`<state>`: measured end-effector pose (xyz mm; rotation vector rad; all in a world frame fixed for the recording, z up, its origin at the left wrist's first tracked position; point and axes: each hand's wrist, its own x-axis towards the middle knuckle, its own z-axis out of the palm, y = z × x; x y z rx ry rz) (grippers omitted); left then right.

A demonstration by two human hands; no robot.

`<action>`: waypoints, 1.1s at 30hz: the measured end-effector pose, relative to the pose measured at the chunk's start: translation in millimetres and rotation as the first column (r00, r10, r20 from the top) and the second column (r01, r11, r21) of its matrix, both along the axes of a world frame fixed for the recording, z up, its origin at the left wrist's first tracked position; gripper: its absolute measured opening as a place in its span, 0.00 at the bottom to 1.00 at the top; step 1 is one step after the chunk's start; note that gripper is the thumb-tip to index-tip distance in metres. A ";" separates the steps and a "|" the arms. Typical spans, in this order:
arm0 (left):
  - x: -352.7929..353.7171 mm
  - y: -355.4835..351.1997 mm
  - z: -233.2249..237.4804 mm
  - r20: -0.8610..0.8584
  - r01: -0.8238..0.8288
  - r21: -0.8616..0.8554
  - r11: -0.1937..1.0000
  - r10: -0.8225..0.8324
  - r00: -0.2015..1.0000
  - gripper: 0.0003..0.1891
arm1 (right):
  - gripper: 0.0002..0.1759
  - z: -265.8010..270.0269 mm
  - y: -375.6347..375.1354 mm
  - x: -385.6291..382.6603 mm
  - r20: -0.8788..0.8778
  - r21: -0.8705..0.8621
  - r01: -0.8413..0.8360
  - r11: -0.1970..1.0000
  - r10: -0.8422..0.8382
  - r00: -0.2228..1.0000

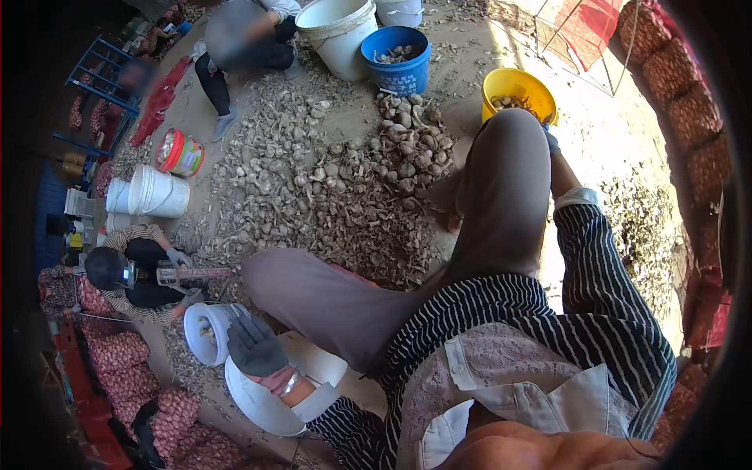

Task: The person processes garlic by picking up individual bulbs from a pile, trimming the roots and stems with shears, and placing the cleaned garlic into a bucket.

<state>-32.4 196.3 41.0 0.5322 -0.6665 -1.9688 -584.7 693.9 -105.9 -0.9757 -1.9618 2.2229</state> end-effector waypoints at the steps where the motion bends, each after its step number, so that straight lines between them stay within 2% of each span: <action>1: -16.5 10.1 15.7 -0.021 -0.075 -0.056 0.996 0.074 0.997 0.22 | 0.19 12.8 5.5 0.6 -0.094 -0.060 -0.005 0.998 -0.001 0.996; 2: -26.5 11.1 19.2 -0.015 -0.085 -0.037 0.996 0.085 0.996 0.22 | 0.20 28.5 14.0 -3.2 -0.203 -0.134 -0.035 0.990 0.008 0.979; 3: -35.1 11.6 21.1 -0.140 0.084 -0.103 0.991 -0.098 0.985 0.23 | 0.20 47.0 18.6 -7.8 -0.328 -0.186 -0.106 0.977 0.040 0.944; 4: -47.8 10.8 21.6 -0.246 0.245 -0.190 0.951 -0.287 0.926 0.23 | 0.21 73.5 19.2 -11.8 -0.459 -0.208 -0.219 0.953 0.102 0.882; 6: -99.0 16.1 21.6 -0.206 0.333 -0.227 0.915 -0.380 0.902 0.24 | 0.22 138.4 0.7 -16.3 -0.675 -0.112 -0.502 0.858 0.305 0.672; 7: -129.8 26.7 23.6 -0.155 0.406 -0.158 0.900 -0.428 0.890 0.25 | 0.23 166.3 -19.3 -17.2 -0.718 -0.026 -0.601 0.799 0.403 0.568; 8: -161.4 40.7 25.1 -0.108 0.470 -0.091 0.878 -0.478 0.872 0.25 | 0.24 194.0 -50.4 -11.0 -0.651 0.134 -0.597 0.791 0.524 0.550; 9: -191.4 49.9 15.2 -0.054 0.569 -0.048 0.821 -0.571 0.820 0.25 | 0.22 210.1 -81.1 -12.4 -0.573 0.198 -0.630 0.751 0.610 0.547; 10: -218.5 59.3 -1.3 -0.003 0.659 -0.001 0.752 -0.659 0.752 0.24 | 0.30 171.1 -91.5 -73.7 -0.628 -0.103 -0.920 0.378 0.692 0.355; 11: -246.4 77.4 -14.7 0.196 0.704 0.029 0.709 -0.695 0.692 0.24 | 0.21 194.1 -152.9 -31.9 -0.403 0.337 -0.689 0.642 0.760 0.510; 12: -268.9 94.3 -33.3 0.383 0.739 0.062 0.671 -0.700 0.603 0.23 | 0.21 177.7 -187.8 -35.9 -0.244 0.325 -0.725 0.607 0.795 0.556; 13: -281.3 95.1 -81.1 0.607 0.875 -0.135 0.465 -0.659 0.444 0.24 | 0.22 143.7 -217.0 -39.0 -0.206 0.207 -0.729 0.653 0.757 0.620; 14: -291.3 91.2 -142.7 0.885 0.950 -0.120 0.287 -0.403 0.233 0.23 | 0.19 110.7 -234.4 -41.7 -0.124 0.252 -0.738 0.626 0.778 0.617; 15: -292.1 129.9 -127.7 0.853 0.961 -0.188 0.200 -0.452 0.261 0.27 | 0.16 70.6 -243.5 -50.4 0.063 0.489 -0.729 0.479 0.814 0.577; 16: -287.1 137.0 -157.9 0.958 0.955 -0.280 -0.095 0.041 0.284 0.33 | 0.15 42.8 -245.4 -46.9 0.179 0.520 -0.740 0.427 0.793 0.583; 17: -285.6 144.1 -139.9 0.940 0.926 -0.108 -0.360 0.267 0.214 0.38 | 0.15 15.0 -239.1 -47.4 0.285 0.591 -0.733 0.337 0.763 0.581; 18: -282.2 144.3 -145.4 0.945 0.899 -0.008 -0.437 0.292 0.151 0.38 | 0.20 -4.1 -227.8 -47.6 0.407 0.672 -0.721 0.170 0.729 0.551; 19: -279.9 144.1 -151.1 0.943 0.854 0.092 -0.512 0.319 0.090 0.38 | 0.19 -40.1 -217.4 -57.8 0.498 0.643 -0.749 0.162 0.655 0.569; 20: -279.3 143.7 -162.9 0.944 0.848 0.103 -0.520 0.320 0.081 0.38 | 0.19 -50.1 -206.1 -62.3 0.537 0.616 -0.765 0.187 0.610 0.582; 22: -283.4 145.5 -185.3 0.917 0.826 0.289 -0.484 0.389 -0.093 0.38 | 0.19 -77.5 -191.6 -78.8 0.588 0.579 -0.789 0.206 0.565 0.579; 23: -292.5 146.9 -196.5 0.913 0.793 0.285 -0.539 0.403 -0.054 0.38 | 0.17 -99.2 -188.7 -93.5 0.593 0.623 -0.755 0.202 0.507 0.625; 24: -305.9 151.0 -204.3 0.912 0.786 0.304 -0.539 0.404 -0.076 0.38 | 0.16 -120.9 -190.2 -106.4 0.596 0.663 -0.723 0.196 0.447 0.668; 26: -340.5 163.8 -213.7 0.919 0.690 0.193 -0.698 0.374 0.121 0.36 | 0.15 -129.0 -196.2 -127.9 0.608 0.634 -0.752 0.183 0.483 0.630; 28: -376.3 180.0 -228.7 0.886 0.575 0.142 -0.806 0.362 0.290 0.32 | 0.14 -138.9 -201.7 -149.4 0.615 0.614 -0.774 0.157 0.520 0.593; 30: -400.2 202.7 -285.3 0.826 0.493 0.057 -0.868 0.318 0.465 0.25 | 0.14 -159.8 -206.5 -168.4 0.592 0.662 -0.747 0.063 0.567 0.573; 31: -414.7 213.1 -302.9 0.836 0.494 0.053 -0.868 0.309 0.453 0.25 | 0.13 -170.4 -210.1 -175.3 0.611 0.663 -0.748 -0.005 0.580 0.538; 33: -448.1 225.4 -325.1 0.788 0.442 0.043 -0.896 0.302 0.537 0.23 | 0.17 -214.2 -212.6 -190.2 0.609 0.685 -0.728 -0.027 0.569 0.552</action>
